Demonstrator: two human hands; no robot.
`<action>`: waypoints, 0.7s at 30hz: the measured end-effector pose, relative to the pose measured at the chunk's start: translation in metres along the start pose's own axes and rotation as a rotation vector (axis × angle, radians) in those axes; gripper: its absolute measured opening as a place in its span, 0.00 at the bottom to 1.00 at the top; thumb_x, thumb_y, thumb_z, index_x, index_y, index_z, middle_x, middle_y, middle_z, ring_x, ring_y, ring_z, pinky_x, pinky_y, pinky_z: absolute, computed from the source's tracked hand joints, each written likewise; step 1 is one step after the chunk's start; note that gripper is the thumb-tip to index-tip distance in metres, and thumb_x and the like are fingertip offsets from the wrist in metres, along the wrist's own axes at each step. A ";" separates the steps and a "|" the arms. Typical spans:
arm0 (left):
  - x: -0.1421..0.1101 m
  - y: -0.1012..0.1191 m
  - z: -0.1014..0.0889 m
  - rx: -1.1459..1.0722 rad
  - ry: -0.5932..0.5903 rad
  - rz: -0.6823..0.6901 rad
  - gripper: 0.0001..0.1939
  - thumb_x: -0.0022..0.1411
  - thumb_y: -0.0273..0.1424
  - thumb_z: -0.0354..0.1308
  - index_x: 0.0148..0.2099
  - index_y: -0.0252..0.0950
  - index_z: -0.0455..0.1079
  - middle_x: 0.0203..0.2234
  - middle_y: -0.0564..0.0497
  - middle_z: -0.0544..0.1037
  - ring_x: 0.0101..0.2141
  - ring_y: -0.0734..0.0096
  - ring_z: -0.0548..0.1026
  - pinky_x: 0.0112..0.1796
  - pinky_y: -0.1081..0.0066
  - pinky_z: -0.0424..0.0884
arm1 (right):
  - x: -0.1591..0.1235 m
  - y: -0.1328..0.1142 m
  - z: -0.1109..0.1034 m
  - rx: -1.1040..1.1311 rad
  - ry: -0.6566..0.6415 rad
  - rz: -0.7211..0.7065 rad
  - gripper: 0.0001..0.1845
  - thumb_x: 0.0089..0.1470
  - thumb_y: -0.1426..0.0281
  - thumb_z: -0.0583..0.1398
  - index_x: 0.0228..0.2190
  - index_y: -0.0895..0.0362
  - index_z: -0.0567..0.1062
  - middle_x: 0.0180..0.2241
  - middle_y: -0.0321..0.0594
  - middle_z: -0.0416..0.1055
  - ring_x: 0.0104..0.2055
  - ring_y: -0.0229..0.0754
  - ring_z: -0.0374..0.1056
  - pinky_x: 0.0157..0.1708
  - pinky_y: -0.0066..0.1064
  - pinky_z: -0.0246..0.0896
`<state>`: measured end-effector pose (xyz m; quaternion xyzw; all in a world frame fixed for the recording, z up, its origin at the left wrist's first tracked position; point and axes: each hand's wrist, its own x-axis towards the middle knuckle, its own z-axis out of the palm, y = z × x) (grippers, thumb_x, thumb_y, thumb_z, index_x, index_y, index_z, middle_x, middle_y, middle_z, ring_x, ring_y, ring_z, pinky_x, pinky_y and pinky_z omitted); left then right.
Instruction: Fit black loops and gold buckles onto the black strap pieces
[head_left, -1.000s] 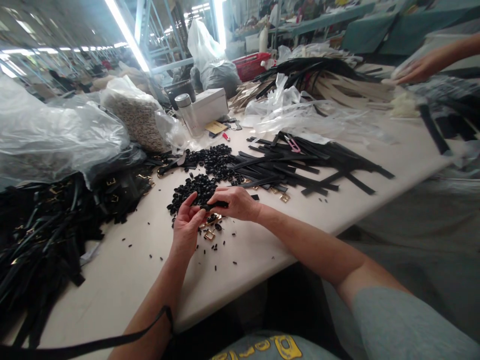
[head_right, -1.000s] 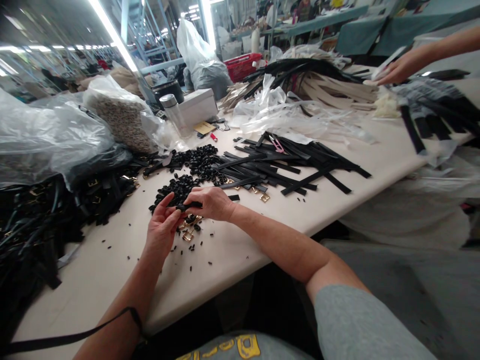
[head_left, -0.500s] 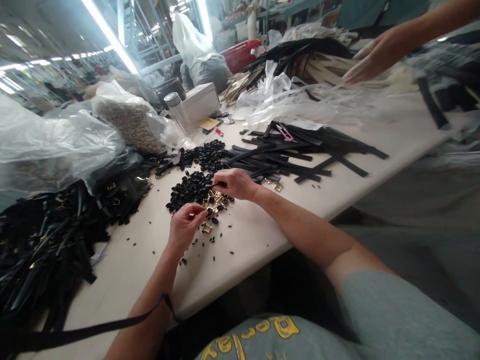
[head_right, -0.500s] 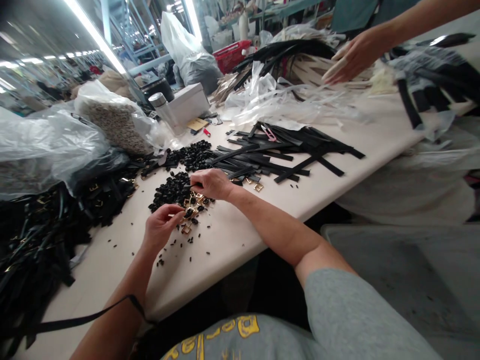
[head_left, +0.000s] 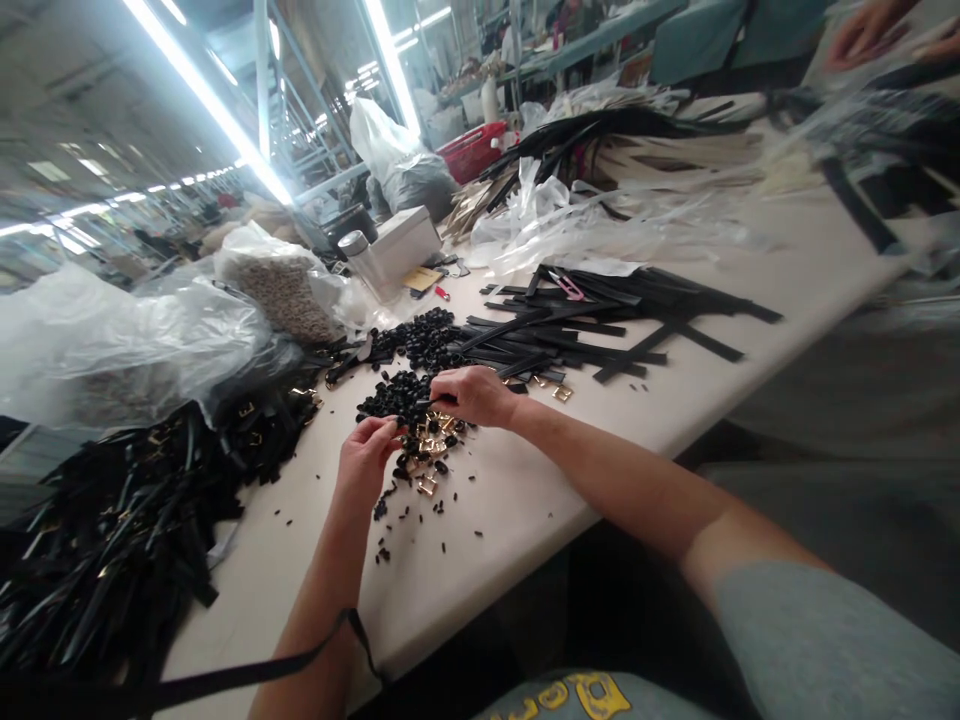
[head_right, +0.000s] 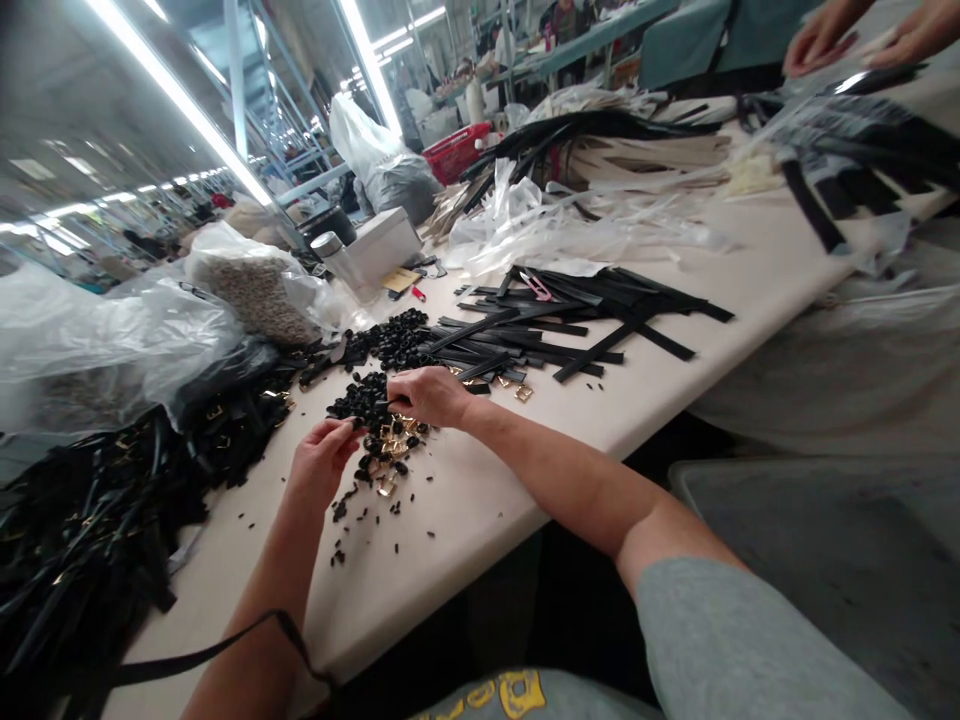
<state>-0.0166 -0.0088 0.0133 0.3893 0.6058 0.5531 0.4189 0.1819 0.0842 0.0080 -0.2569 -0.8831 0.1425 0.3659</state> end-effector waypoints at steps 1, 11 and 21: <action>0.000 -0.002 0.001 -0.109 0.019 -0.042 0.16 0.40 0.36 0.70 0.27 0.34 0.67 0.32 0.50 0.77 0.29 0.73 0.76 0.26 0.78 0.69 | 0.000 -0.001 0.000 0.005 0.007 0.000 0.04 0.52 0.72 0.60 0.26 0.57 0.74 0.29 0.36 0.73 0.29 0.34 0.63 0.27 0.26 0.47; -0.009 -0.013 0.014 -0.421 -0.079 -0.233 0.15 0.47 0.30 0.68 0.39 0.38 0.70 0.29 0.54 0.78 0.27 0.81 0.76 0.28 0.84 0.73 | -0.004 -0.016 0.003 0.104 -0.027 -0.044 0.05 0.53 0.70 0.61 0.26 0.57 0.73 0.28 0.36 0.71 0.29 0.35 0.64 0.29 0.25 0.50; -0.009 -0.015 0.015 -0.391 -0.026 -0.085 0.17 0.42 0.34 0.72 0.35 0.36 0.74 0.28 0.54 0.78 0.28 0.78 0.77 0.31 0.81 0.74 | -0.004 -0.012 0.003 0.259 -0.060 -0.050 0.05 0.51 0.71 0.62 0.26 0.59 0.74 0.25 0.35 0.71 0.27 0.33 0.63 0.28 0.23 0.51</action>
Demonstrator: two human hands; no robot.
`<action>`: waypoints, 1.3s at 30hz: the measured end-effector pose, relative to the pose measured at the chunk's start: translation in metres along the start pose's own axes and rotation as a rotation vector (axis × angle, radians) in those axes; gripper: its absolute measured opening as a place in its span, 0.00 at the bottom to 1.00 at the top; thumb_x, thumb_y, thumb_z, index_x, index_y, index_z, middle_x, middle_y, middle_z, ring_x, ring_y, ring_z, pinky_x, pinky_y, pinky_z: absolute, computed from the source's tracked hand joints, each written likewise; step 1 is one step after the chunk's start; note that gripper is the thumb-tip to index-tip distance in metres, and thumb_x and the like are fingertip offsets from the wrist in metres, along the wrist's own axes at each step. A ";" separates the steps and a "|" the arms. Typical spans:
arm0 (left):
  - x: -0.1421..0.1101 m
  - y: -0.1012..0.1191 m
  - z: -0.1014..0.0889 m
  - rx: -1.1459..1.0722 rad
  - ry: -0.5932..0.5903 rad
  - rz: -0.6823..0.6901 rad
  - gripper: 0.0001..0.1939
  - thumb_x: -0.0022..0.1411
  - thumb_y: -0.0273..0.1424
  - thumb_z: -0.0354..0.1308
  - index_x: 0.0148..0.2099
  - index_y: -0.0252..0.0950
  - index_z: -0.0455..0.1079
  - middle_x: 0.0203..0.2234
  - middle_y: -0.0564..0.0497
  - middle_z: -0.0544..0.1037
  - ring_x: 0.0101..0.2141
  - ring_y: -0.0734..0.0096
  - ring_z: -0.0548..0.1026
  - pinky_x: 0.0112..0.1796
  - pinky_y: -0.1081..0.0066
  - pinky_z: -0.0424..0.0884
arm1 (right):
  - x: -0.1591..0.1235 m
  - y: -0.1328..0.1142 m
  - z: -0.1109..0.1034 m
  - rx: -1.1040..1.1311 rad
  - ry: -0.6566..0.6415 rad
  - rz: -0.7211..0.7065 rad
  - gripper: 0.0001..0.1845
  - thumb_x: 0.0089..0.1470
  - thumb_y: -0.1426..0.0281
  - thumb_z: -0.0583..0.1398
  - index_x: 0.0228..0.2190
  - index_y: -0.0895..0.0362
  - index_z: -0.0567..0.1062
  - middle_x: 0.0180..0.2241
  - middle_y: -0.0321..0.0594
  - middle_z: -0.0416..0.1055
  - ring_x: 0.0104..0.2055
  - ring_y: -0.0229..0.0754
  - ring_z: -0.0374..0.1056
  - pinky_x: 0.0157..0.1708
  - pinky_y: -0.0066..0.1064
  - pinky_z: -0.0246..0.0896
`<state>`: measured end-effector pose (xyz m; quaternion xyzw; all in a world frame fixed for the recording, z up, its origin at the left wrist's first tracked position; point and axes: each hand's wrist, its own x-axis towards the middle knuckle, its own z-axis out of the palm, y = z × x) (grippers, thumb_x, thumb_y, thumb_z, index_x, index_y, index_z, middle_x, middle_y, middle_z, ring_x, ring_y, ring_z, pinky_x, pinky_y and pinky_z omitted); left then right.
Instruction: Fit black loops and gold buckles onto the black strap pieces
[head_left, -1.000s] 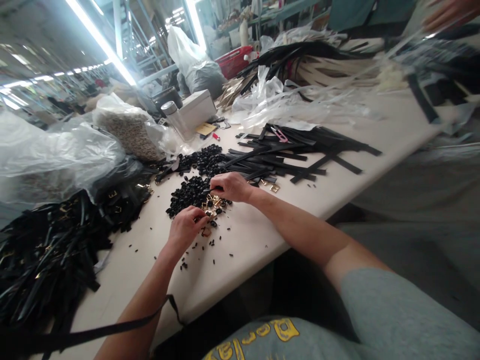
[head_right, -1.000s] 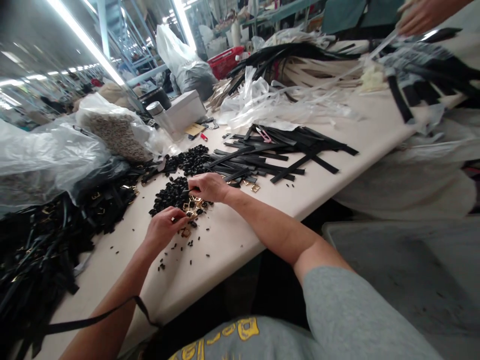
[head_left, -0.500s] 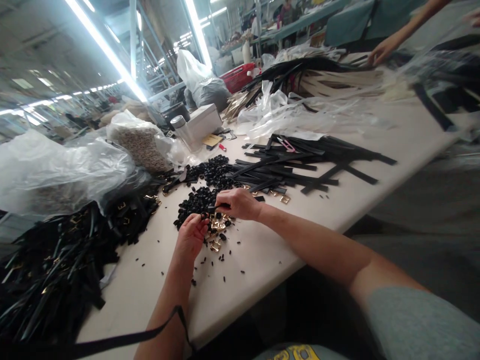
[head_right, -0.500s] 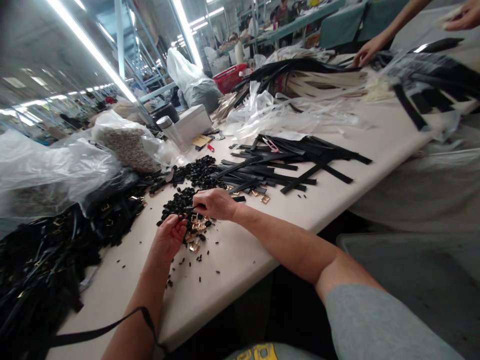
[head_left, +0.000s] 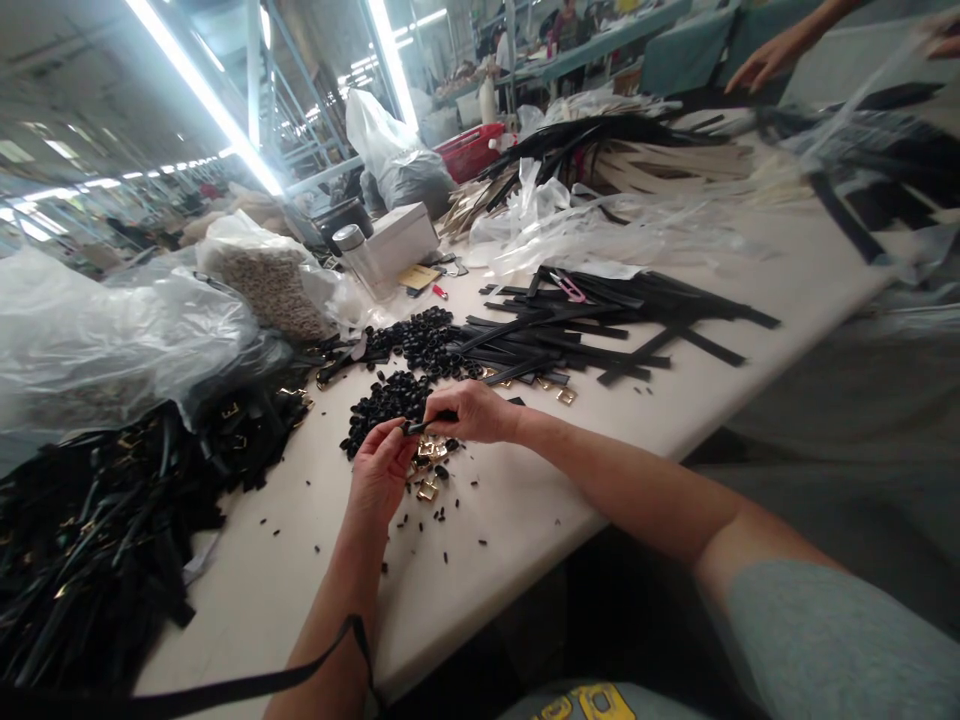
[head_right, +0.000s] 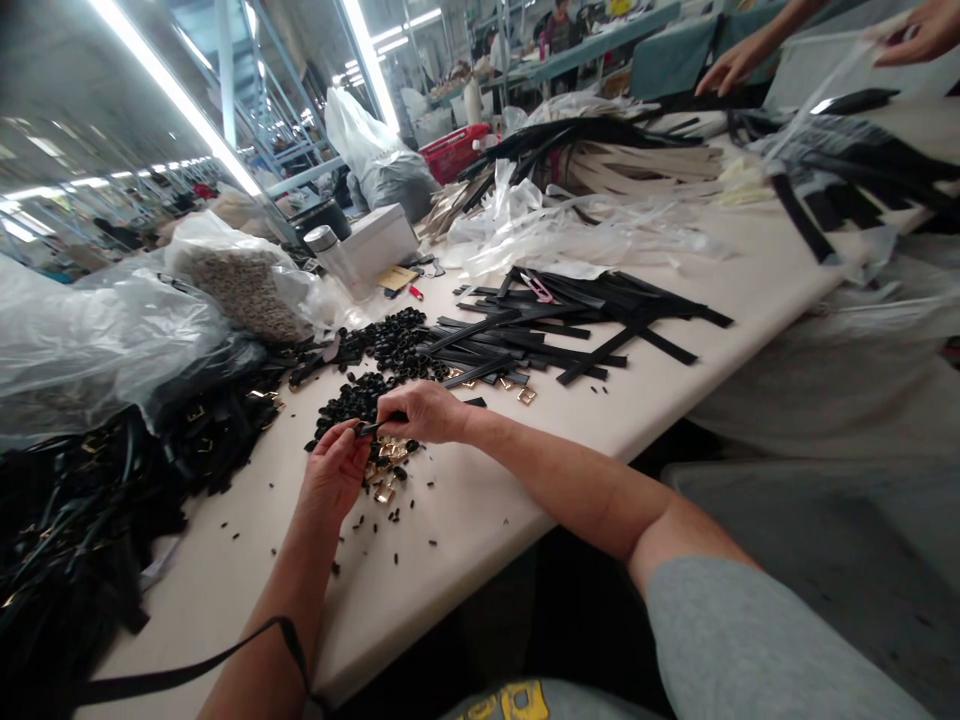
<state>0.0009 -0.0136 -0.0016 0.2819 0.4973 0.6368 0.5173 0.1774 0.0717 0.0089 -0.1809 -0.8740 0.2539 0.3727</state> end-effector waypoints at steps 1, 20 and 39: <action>0.000 0.000 0.000 0.012 -0.007 0.003 0.17 0.42 0.34 0.72 0.35 0.36 0.74 0.28 0.54 0.78 0.28 0.77 0.78 0.32 0.81 0.74 | 0.000 0.001 0.000 0.014 0.000 0.005 0.05 0.51 0.71 0.63 0.25 0.59 0.74 0.25 0.34 0.71 0.27 0.32 0.63 0.28 0.22 0.51; -0.005 -0.010 0.000 0.240 -0.051 0.285 0.13 0.45 0.30 0.71 0.35 0.36 0.75 0.32 0.53 0.78 0.31 0.76 0.75 0.36 0.75 0.72 | -0.003 -0.003 0.004 -0.235 0.024 -0.010 0.06 0.52 0.72 0.60 0.24 0.57 0.73 0.26 0.35 0.70 0.27 0.34 0.61 0.27 0.25 0.46; -0.003 0.005 0.001 0.233 0.001 -0.027 0.20 0.38 0.35 0.74 0.34 0.32 0.76 0.26 0.52 0.78 0.24 0.76 0.75 0.30 0.75 0.74 | -0.003 -0.011 0.005 -0.587 -0.090 -0.160 0.14 0.62 0.69 0.52 0.27 0.58 0.71 0.27 0.36 0.68 0.26 0.34 0.59 0.25 0.30 0.38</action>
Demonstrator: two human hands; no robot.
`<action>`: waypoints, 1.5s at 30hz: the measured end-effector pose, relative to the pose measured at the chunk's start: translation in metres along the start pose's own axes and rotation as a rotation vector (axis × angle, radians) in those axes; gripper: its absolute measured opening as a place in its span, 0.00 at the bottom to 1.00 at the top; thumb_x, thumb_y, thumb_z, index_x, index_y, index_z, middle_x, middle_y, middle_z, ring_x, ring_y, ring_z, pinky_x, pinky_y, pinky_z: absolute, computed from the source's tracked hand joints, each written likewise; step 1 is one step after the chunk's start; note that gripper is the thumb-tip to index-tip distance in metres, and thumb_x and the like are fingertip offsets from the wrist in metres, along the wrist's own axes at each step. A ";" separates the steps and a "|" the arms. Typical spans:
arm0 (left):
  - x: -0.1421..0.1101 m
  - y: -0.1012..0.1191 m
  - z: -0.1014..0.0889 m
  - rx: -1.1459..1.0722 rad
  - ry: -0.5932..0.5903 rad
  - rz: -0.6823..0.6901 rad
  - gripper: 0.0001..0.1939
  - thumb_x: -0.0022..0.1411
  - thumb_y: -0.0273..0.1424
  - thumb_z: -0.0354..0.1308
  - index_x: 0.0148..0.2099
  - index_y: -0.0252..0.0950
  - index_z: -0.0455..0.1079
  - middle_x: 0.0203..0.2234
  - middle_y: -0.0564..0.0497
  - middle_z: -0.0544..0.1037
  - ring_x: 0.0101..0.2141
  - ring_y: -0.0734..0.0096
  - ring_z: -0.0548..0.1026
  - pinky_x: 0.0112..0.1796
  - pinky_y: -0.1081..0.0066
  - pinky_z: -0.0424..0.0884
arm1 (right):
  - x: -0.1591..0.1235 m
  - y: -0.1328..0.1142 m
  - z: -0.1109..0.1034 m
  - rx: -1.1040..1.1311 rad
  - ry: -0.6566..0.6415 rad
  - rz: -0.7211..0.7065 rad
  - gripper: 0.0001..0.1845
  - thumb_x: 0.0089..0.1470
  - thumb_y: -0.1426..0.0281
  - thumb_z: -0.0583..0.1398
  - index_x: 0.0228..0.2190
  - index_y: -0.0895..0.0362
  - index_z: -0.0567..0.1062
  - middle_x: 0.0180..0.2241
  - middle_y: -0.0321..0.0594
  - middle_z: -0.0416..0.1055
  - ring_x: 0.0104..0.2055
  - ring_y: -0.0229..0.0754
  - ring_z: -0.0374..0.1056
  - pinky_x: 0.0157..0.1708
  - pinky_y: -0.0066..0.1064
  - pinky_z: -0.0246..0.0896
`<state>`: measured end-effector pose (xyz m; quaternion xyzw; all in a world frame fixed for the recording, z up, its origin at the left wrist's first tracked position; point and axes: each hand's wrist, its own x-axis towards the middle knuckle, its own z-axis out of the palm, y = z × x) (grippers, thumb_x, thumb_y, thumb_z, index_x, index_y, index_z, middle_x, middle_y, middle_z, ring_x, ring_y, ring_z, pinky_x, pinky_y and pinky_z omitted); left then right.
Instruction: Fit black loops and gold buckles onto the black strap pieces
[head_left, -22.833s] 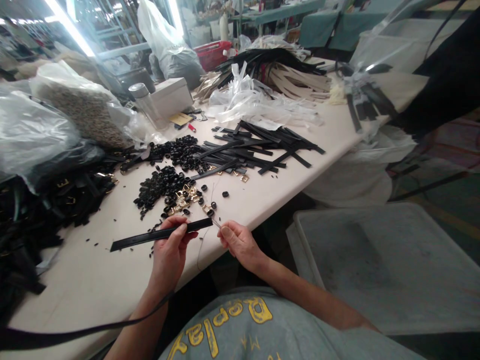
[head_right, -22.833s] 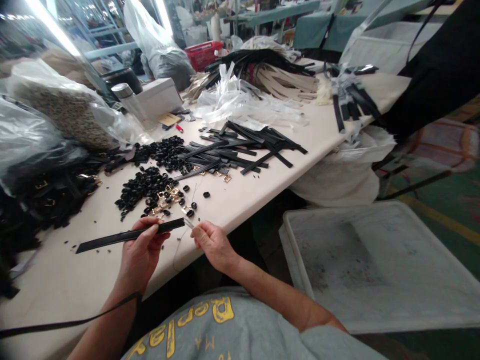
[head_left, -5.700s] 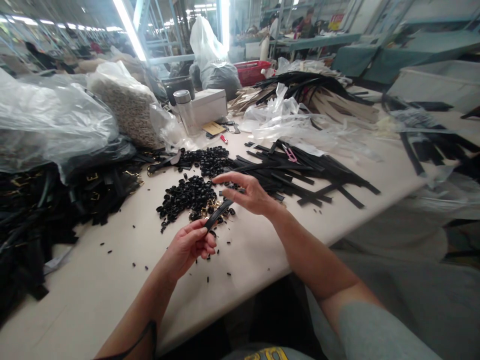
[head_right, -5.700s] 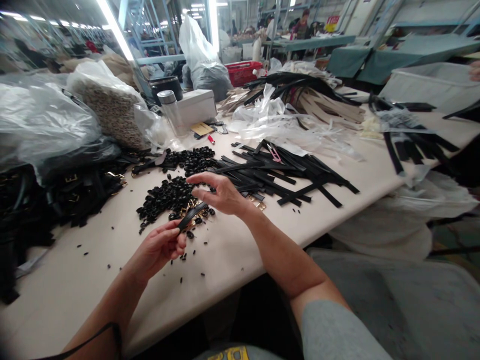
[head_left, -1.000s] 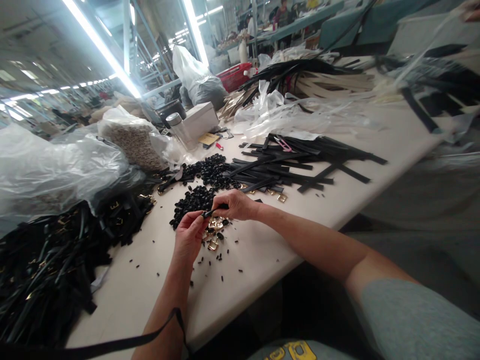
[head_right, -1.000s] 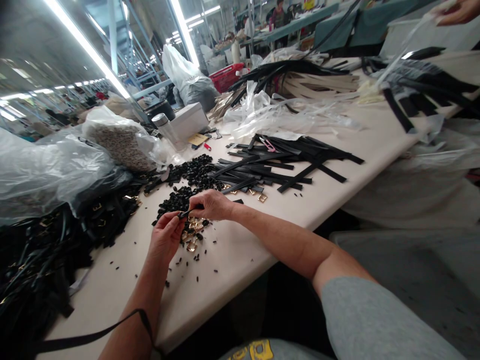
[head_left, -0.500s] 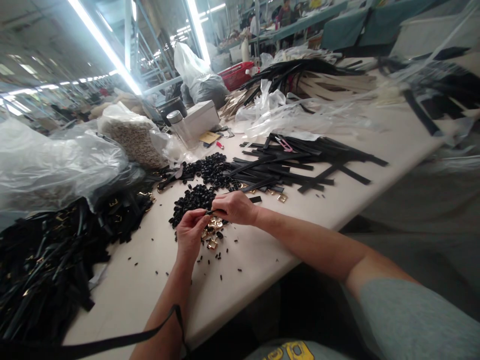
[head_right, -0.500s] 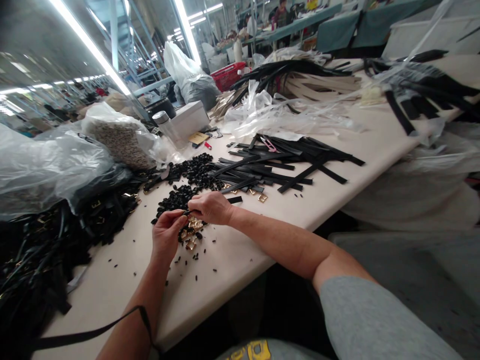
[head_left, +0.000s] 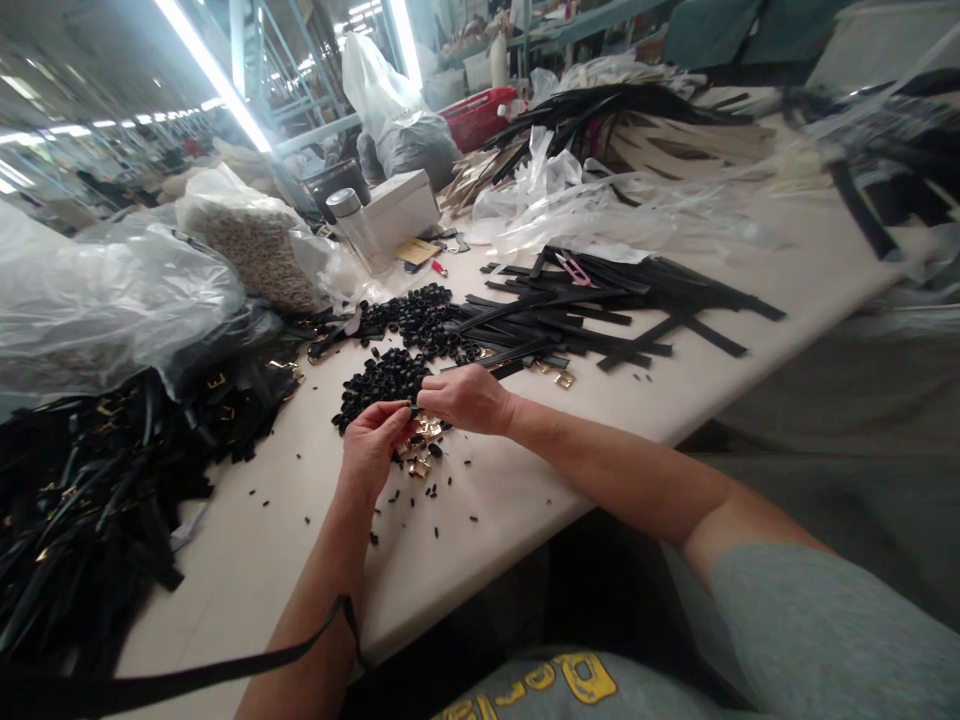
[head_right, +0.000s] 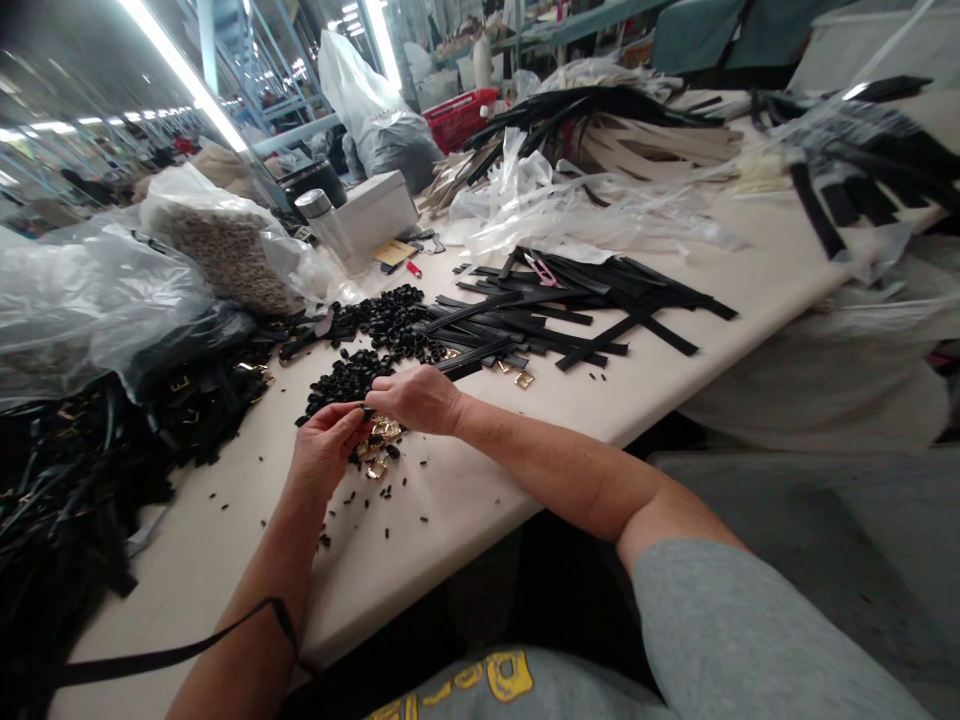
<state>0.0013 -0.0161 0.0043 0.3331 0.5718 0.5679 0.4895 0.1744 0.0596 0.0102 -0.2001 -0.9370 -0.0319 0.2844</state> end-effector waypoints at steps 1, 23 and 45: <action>0.000 0.001 -0.001 0.024 -0.007 0.016 0.19 0.38 0.35 0.74 0.34 0.33 0.76 0.26 0.52 0.78 0.24 0.76 0.75 0.30 0.75 0.74 | 0.000 0.000 -0.001 -0.001 -0.004 -0.014 0.14 0.63 0.68 0.52 0.26 0.58 0.71 0.27 0.36 0.68 0.26 0.34 0.59 0.25 0.30 0.38; 0.002 0.004 -0.001 0.167 -0.049 0.095 0.20 0.42 0.37 0.72 0.36 0.33 0.75 0.27 0.51 0.78 0.26 0.72 0.76 0.32 0.71 0.75 | 0.003 0.000 0.008 0.534 0.037 0.258 0.10 0.61 0.69 0.55 0.42 0.58 0.74 0.29 0.36 0.73 0.30 0.34 0.66 0.30 0.24 0.51; 0.002 0.012 -0.004 0.350 -0.100 0.208 0.15 0.46 0.41 0.68 0.31 0.35 0.74 0.21 0.52 0.75 0.22 0.74 0.71 0.26 0.74 0.68 | 0.002 0.013 -0.009 0.476 -0.304 0.159 0.10 0.54 0.69 0.56 0.25 0.58 0.74 0.21 0.33 0.67 0.22 0.32 0.54 0.24 0.25 0.44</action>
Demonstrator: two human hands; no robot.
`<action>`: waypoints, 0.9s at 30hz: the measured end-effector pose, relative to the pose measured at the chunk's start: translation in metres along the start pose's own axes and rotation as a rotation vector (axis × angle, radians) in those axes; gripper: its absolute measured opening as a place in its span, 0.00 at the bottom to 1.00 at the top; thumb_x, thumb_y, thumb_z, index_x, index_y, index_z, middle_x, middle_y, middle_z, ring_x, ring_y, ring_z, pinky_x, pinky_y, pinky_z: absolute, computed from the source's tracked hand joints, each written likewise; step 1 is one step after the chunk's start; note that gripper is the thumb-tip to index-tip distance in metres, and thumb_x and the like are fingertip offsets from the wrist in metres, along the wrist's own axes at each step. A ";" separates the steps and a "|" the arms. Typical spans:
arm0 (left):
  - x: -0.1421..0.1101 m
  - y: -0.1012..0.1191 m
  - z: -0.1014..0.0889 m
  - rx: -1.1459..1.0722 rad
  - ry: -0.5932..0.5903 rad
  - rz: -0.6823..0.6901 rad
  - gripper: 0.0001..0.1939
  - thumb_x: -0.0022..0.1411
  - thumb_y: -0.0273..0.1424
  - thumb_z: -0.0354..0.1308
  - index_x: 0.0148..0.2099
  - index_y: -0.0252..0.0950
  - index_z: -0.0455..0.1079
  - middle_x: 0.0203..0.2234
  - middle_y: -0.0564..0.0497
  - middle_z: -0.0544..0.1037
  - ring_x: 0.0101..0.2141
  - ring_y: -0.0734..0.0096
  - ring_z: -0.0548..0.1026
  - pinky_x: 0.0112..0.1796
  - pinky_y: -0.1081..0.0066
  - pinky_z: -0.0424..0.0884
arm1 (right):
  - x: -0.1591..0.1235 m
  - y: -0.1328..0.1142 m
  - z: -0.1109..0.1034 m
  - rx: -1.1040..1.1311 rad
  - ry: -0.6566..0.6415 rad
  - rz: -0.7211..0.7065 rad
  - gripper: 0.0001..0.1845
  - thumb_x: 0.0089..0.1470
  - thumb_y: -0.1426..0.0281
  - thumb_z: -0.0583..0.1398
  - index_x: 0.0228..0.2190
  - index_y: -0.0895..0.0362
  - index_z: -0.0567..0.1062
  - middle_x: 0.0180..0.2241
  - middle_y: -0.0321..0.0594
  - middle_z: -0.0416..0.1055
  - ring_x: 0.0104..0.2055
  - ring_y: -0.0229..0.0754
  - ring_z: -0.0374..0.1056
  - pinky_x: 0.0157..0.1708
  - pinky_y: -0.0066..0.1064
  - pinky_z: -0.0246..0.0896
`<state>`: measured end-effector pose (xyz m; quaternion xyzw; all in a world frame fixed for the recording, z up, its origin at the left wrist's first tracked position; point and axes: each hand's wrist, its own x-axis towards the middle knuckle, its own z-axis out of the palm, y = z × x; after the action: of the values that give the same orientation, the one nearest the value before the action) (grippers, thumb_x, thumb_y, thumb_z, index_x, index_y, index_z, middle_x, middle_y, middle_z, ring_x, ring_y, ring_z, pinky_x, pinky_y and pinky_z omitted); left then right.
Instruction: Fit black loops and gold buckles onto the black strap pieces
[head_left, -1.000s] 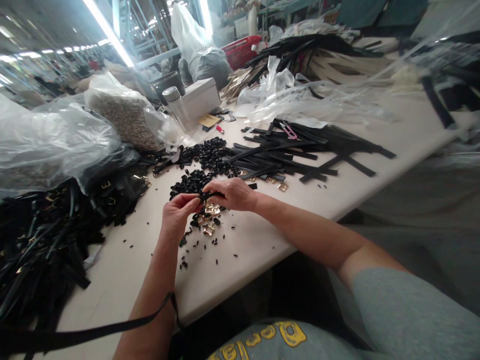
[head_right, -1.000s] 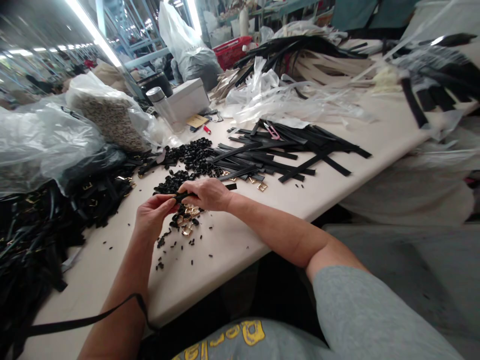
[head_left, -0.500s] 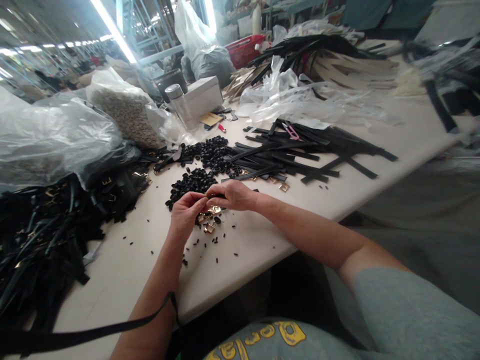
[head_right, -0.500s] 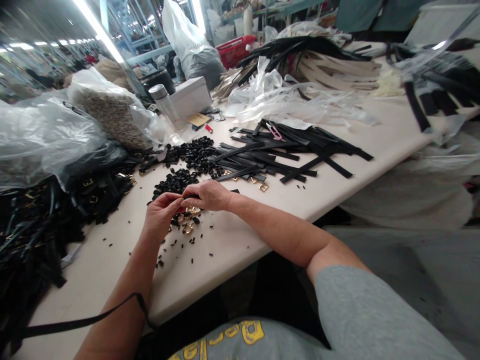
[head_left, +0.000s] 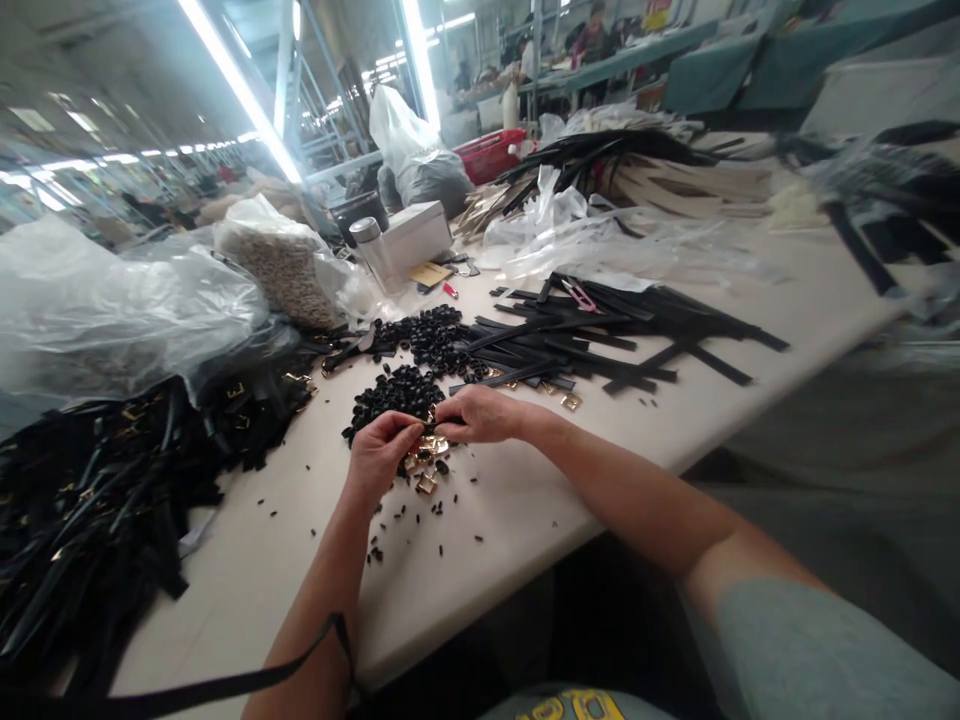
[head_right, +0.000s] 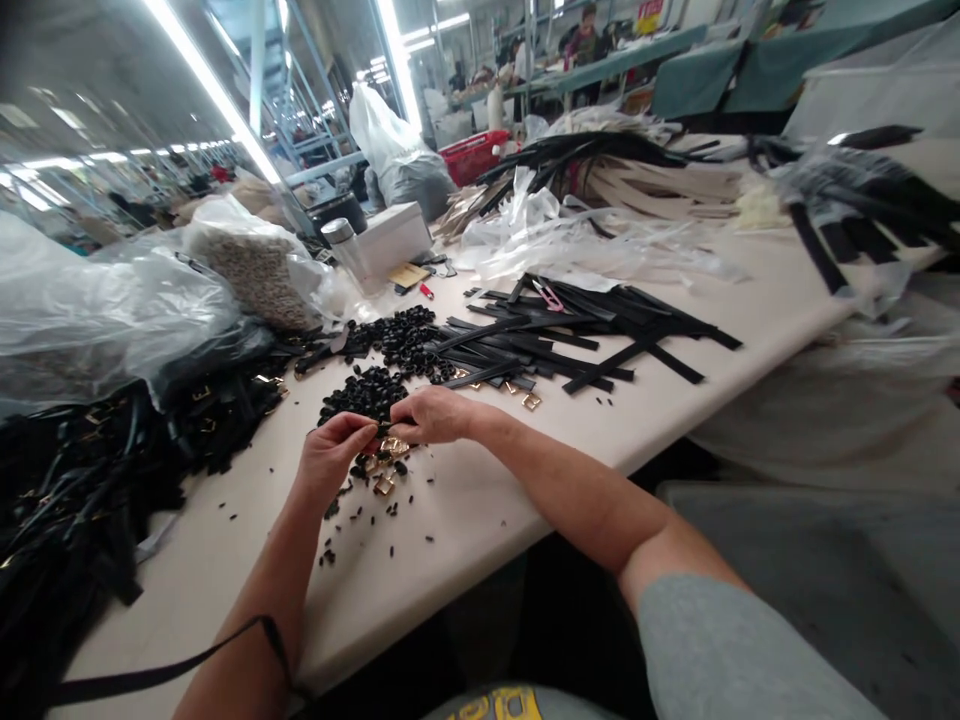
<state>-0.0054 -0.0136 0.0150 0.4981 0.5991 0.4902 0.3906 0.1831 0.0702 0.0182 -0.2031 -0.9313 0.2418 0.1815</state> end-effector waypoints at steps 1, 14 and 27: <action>0.001 -0.001 -0.006 0.043 0.006 0.015 0.15 0.47 0.41 0.68 0.31 0.35 0.74 0.21 0.52 0.75 0.23 0.74 0.71 0.26 0.73 0.69 | 0.001 0.002 0.001 -0.026 0.008 -0.003 0.09 0.55 0.70 0.56 0.27 0.58 0.74 0.22 0.34 0.68 0.23 0.33 0.55 0.25 0.25 0.45; 0.001 -0.010 -0.027 0.624 -0.078 0.026 0.13 0.47 0.38 0.65 0.36 0.40 0.74 0.24 0.54 0.75 0.21 0.71 0.69 0.24 0.72 0.62 | 0.007 0.019 0.001 -0.104 0.312 0.093 0.08 0.60 0.71 0.55 0.37 0.60 0.74 0.39 0.41 0.71 0.36 0.36 0.65 0.35 0.25 0.53; 0.007 -0.010 -0.037 0.801 0.143 0.164 0.10 0.55 0.41 0.60 0.32 0.41 0.74 0.23 0.53 0.76 0.25 0.66 0.72 0.31 0.68 0.65 | 0.008 0.024 0.007 -0.093 0.240 0.147 0.09 0.57 0.66 0.58 0.35 0.57 0.76 0.32 0.39 0.75 0.31 0.37 0.66 0.31 0.26 0.49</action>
<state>-0.0442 -0.0144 0.0134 0.6215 0.7264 0.2813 0.0831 0.1803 0.0898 0.0016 -0.3064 -0.8957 0.1848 0.2639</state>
